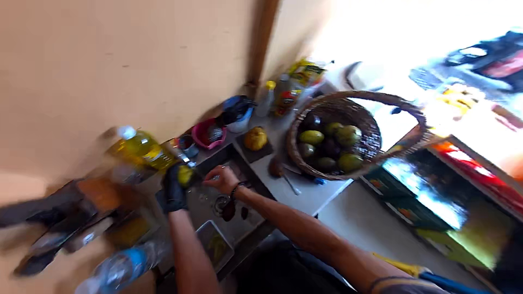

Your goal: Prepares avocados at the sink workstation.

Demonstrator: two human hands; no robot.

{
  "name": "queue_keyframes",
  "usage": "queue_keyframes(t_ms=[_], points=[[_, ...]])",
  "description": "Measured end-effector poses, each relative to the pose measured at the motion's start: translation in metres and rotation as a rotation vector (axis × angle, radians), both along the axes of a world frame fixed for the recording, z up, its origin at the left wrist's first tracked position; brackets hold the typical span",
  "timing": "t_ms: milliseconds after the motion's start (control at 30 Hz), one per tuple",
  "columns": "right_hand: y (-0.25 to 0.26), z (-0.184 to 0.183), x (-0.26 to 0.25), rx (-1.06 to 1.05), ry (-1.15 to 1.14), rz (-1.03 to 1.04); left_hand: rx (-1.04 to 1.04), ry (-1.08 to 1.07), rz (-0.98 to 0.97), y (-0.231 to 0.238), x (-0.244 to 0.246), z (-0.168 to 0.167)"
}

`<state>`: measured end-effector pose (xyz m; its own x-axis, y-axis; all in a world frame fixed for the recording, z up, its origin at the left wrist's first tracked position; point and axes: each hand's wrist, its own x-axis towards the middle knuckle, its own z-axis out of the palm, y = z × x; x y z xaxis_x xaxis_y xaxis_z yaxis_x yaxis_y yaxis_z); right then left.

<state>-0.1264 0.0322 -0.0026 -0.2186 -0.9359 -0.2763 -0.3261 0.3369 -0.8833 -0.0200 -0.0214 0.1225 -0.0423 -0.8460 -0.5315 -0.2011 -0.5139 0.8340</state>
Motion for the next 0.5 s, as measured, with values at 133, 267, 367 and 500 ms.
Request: queue_keyframes(t_ms=[133, 267, 367, 500], points=[[0.051, -0.009, -0.001, 0.190, 0.187, 0.239, -0.296, -0.371, -0.489, -0.004, -0.019, 0.029], [0.147, -0.017, -0.014, 0.208, 0.492, 0.174, -0.202, -0.474, -0.462, 0.000, -0.040, 0.034], [0.207, -0.016, -0.064, 0.163, 0.711, -0.200, -0.278, 0.063, -0.163, -0.011, 0.011, -0.087], [0.245, -0.039, -0.142, 0.243, 0.946, -0.396, 0.075, 0.401, -0.006, 0.041, 0.019, -0.170]])
